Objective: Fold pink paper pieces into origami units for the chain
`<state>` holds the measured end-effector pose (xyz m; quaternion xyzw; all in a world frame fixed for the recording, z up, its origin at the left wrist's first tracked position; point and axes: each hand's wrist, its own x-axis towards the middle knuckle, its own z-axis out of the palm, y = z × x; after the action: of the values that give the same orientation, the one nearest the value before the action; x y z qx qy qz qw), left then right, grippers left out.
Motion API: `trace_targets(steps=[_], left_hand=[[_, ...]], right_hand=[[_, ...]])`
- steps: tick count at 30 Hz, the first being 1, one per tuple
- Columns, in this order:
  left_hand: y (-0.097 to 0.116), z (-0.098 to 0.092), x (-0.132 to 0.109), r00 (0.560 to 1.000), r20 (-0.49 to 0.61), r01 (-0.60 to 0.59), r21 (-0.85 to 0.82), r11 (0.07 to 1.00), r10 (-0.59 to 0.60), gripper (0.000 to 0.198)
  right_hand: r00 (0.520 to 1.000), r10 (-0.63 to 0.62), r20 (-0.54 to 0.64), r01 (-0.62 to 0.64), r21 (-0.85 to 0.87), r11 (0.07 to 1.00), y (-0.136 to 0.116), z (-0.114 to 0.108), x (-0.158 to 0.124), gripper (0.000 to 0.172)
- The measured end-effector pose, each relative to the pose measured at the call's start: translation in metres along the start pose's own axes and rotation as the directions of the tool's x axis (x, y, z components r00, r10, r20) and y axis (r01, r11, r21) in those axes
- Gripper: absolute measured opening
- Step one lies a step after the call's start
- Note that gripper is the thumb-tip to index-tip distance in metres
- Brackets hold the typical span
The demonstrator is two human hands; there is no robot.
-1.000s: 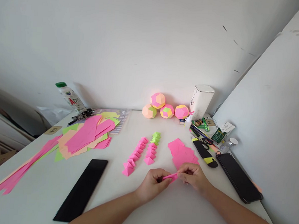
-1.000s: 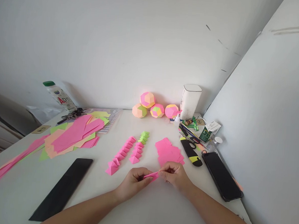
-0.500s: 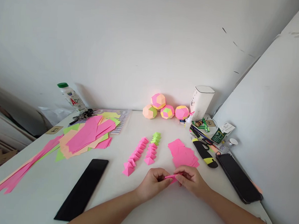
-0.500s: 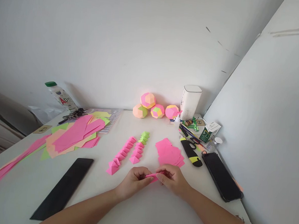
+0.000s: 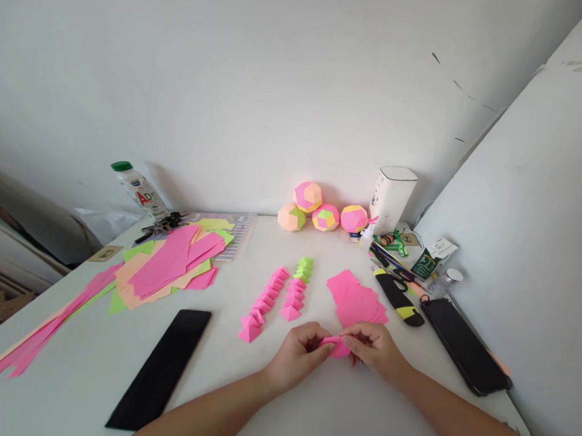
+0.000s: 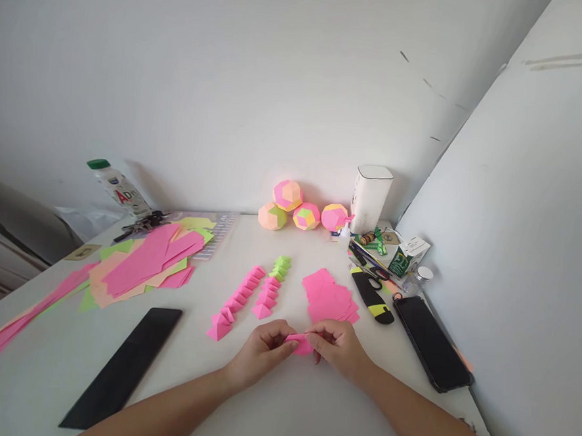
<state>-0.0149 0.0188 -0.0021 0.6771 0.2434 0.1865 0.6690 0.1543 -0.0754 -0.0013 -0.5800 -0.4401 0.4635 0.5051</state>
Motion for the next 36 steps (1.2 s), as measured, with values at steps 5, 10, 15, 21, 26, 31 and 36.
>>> trace_targets(steps=[5, 10, 15, 21, 26, 31, 36], left_hand=[[-0.0009, 0.0002, 0.0004, 0.999, -0.032, -0.034, 0.063, 0.997, 0.036, 0.027], [0.0004, -0.0008, 0.0007, 0.996, -0.029, -0.084, 0.121, 0.989, 0.088, 0.026], [0.0006, -0.0015, 0.0013, 0.993, -0.014, -0.11, 0.152, 0.982, 0.113, 0.027], [0.001, -0.001, -0.0001, 0.994, 0.013, -0.106, 0.174, 0.979, 0.105, 0.026], [0.0018, -0.0005, -0.0006, 0.996, -0.009, -0.088, 0.181, 0.98, 0.091, 0.02], [0.0009, 0.0004, 0.0007, 0.996, -0.035, -0.075, 0.177, 0.981, 0.082, 0.017], [0.0007, 0.0015, -0.0001, 0.995, -0.044, -0.079, 0.174, 0.982, 0.088, 0.019]], right_hand=[[1.0, 0.005, 0.011, -0.004, -0.021, 1.0, 0.0003, 0.0002, 0.0006, 0.021], [1.0, 0.006, 0.023, -0.006, -0.025, 1.0, 0.0007, -0.0007, 0.0001, 0.02], [0.999, -0.004, 0.044, 0.005, -0.024, 1.0, -0.0028, -0.0003, -0.0003, 0.02], [0.99, -0.072, 0.12, 0.081, -0.069, 0.994, -0.0037, 0.0016, -0.0006, 0.02], [0.993, -0.082, 0.084, 0.088, -0.061, 0.994, -0.0012, 0.0025, -0.0004, 0.023], [0.994, -0.074, 0.075, 0.079, -0.06, 0.995, 0.0007, 0.0026, 0.0, 0.024], [0.993, -0.075, 0.089, 0.08, -0.062, 0.995, 0.0022, 0.0014, 0.0002, 0.023]])
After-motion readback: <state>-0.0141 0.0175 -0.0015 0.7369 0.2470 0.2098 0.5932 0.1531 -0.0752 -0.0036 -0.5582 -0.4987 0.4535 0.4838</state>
